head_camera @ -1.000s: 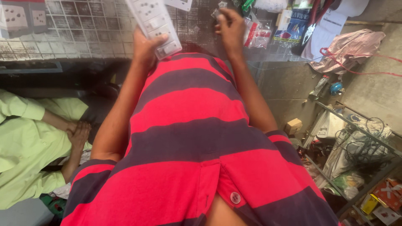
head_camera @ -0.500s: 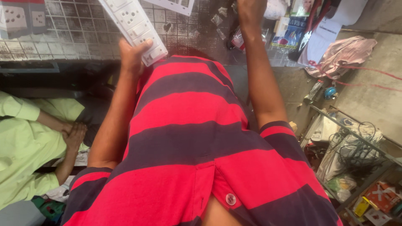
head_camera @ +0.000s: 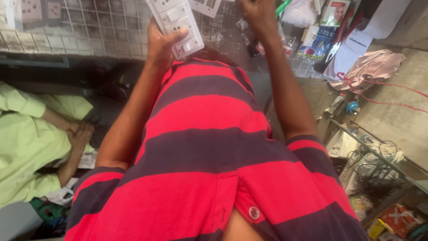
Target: The person assembles a white plastic electrical socket panel by inserting multiple small socket modules into the panel's slots. They handle the modules one at a time, aligning and pressing them into place, then inspect the assembled panel.
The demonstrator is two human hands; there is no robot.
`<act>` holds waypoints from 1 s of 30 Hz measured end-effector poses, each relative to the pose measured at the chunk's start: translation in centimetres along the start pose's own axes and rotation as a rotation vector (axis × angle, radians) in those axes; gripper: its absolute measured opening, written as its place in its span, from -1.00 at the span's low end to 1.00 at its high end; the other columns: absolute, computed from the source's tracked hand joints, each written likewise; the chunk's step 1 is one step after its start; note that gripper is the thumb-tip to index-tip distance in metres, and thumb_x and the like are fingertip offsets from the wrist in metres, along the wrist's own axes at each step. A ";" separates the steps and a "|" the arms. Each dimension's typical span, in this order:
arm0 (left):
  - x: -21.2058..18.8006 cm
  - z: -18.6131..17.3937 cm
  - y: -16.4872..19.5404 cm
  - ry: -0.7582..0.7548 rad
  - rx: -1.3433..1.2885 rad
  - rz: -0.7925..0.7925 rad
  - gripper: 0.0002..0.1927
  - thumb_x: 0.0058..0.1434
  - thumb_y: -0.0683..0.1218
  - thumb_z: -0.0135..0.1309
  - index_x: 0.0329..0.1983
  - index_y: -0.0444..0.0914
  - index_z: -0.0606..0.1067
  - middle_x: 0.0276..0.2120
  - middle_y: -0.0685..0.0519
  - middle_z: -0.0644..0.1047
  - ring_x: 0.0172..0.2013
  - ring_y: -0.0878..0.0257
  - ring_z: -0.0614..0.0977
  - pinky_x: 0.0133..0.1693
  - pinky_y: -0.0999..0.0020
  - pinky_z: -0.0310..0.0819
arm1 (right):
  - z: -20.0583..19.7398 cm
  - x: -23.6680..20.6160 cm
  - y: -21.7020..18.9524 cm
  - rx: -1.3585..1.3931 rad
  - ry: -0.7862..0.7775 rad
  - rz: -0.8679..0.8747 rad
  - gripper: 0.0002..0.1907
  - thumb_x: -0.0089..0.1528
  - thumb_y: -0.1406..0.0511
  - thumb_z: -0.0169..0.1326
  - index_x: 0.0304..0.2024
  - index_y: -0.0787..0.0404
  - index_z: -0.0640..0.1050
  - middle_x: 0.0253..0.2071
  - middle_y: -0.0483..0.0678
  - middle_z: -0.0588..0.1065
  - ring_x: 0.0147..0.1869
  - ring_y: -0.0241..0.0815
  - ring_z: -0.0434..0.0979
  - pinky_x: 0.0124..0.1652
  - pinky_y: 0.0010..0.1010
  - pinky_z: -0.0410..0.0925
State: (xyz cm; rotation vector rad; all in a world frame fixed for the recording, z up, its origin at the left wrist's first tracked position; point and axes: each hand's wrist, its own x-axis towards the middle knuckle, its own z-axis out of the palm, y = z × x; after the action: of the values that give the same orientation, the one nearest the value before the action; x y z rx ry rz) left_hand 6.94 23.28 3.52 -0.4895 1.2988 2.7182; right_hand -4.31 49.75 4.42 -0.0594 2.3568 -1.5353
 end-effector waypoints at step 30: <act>-5.2 -4.1 2.7 -0.033 0.298 -0.115 -0.35 0.18 -0.26 0.36 0.23 -0.35 0.25 0.05 -0.08 0.53 0.06 0.14 0.64 0.12 0.23 0.64 | 12.4 -8.5 -1.8 0.392 -0.384 0.220 -0.68 0.24 0.26 0.31 -0.10 0.34 0.54 -0.32 -0.08 0.60 -0.37 -0.37 0.62 -0.43 -0.50 0.52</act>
State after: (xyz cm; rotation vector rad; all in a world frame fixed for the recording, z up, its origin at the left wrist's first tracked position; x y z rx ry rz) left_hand 12.27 18.67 4.77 -0.4700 1.5776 2.3740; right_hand 7.12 39.79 3.62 -0.0019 1.6835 -1.6718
